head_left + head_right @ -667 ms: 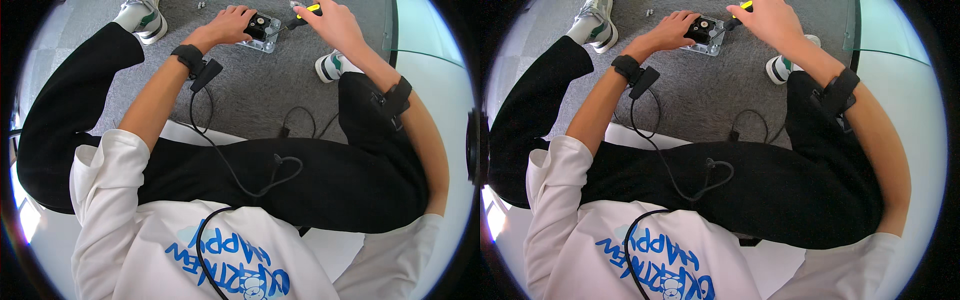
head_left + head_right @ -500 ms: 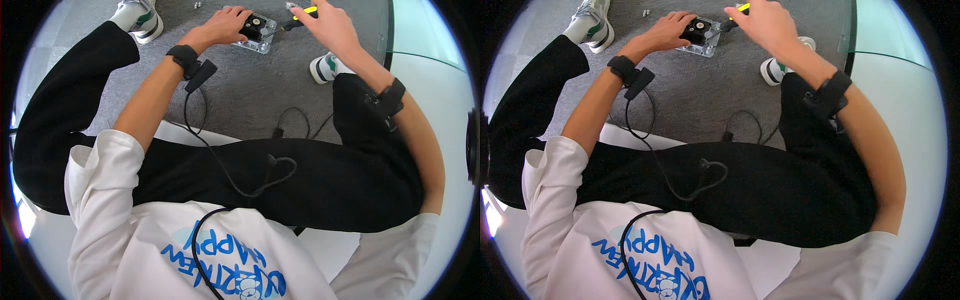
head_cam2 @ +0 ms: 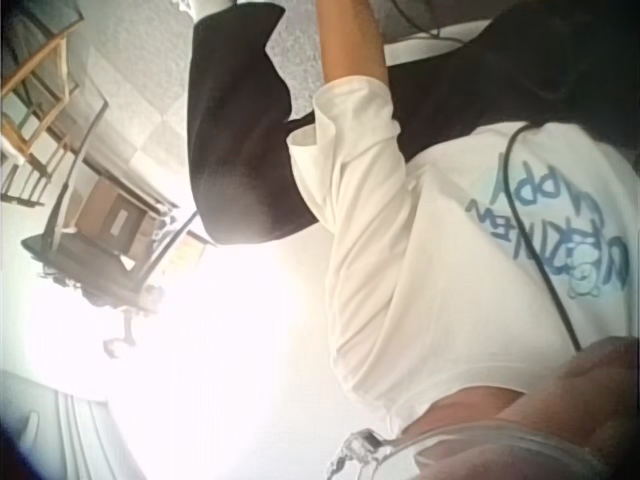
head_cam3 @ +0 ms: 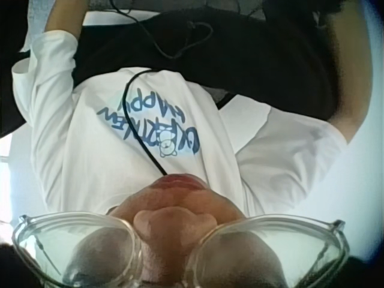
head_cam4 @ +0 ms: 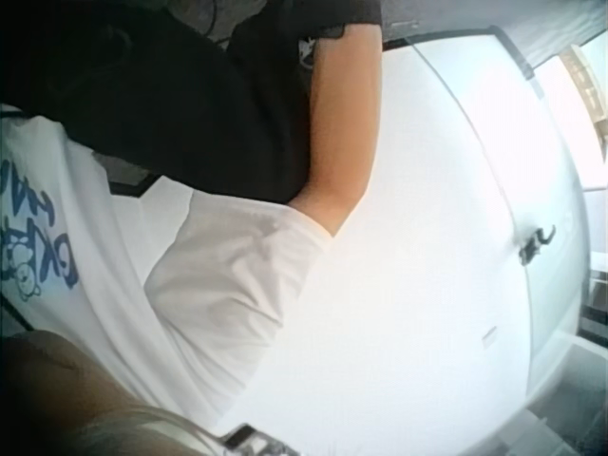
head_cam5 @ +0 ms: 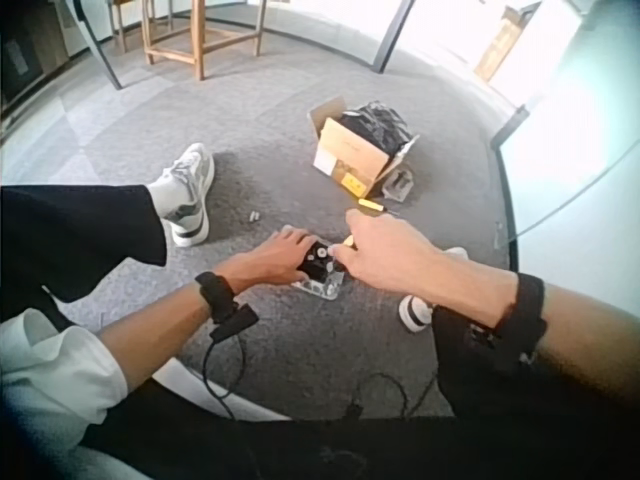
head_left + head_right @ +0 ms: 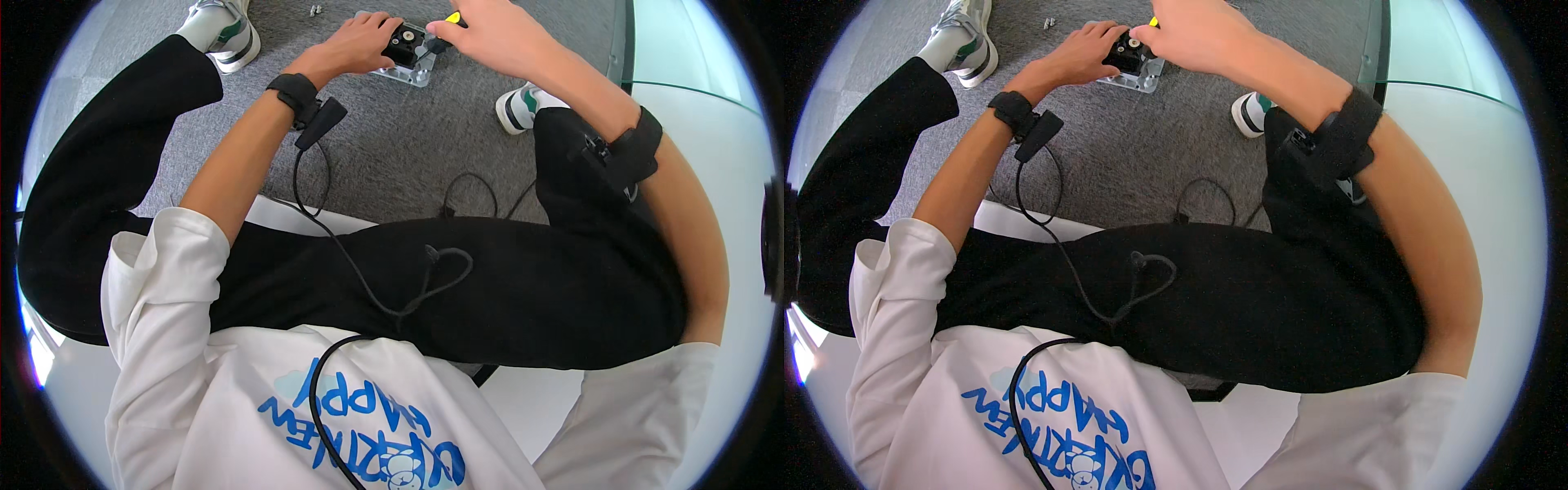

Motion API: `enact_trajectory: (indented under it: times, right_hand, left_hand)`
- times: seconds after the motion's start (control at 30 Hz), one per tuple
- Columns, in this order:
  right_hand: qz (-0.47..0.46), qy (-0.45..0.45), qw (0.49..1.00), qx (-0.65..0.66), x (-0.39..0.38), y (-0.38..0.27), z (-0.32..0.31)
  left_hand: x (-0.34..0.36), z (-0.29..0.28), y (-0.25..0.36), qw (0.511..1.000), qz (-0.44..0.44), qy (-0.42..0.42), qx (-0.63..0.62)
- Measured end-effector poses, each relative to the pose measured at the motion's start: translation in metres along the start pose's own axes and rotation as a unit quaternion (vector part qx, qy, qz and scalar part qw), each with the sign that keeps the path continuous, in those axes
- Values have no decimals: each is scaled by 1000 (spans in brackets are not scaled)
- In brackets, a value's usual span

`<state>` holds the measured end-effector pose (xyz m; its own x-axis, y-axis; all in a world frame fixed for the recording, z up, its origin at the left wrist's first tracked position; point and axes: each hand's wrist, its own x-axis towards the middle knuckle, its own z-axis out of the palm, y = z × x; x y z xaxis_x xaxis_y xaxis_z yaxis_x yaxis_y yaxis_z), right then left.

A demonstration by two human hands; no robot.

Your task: The person uses a screwdriver to loosen and remove screws from a small electrical component on the floor.

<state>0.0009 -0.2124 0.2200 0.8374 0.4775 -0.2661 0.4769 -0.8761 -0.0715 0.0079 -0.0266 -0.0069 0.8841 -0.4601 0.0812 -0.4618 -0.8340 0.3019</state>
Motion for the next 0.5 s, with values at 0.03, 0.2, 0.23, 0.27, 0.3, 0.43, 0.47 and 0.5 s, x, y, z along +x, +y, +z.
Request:
enact_trajectory:
  times: [0.03,0.2,0.23,0.27,0.3,0.43,0.47,0.5]
  right_hand:
    - [-29,0,1000,-4,1,2,1]
    - [-96,-13,995,-23,8,15,0]
    - [-88,-26,996,-16,8,18,-2]
    - [-86,-37,996,-6,10,16,-3]
    - [-89,-36,995,-5,13,14,-3]
    - [-140,-50,989,-15,12,16,-9]
    - [-162,-53,985,-13,10,19,-11]
    - [-161,-54,985,-14,10,22,-11]
  left_hand:
    - [0,-1,1,1000,-1,-7,-5]
    - [3,0,0,999,-1,9,-49]
    - [7,-1,1,997,1,0,-78]
    - [5,5,-9,997,-2,-2,-77]
    - [2,12,-21,996,19,33,-81]
    - [4,26,-30,994,43,68,-79]
    - [5,25,-28,993,45,68,-80]
    - [5,25,-26,994,41,66,-81]
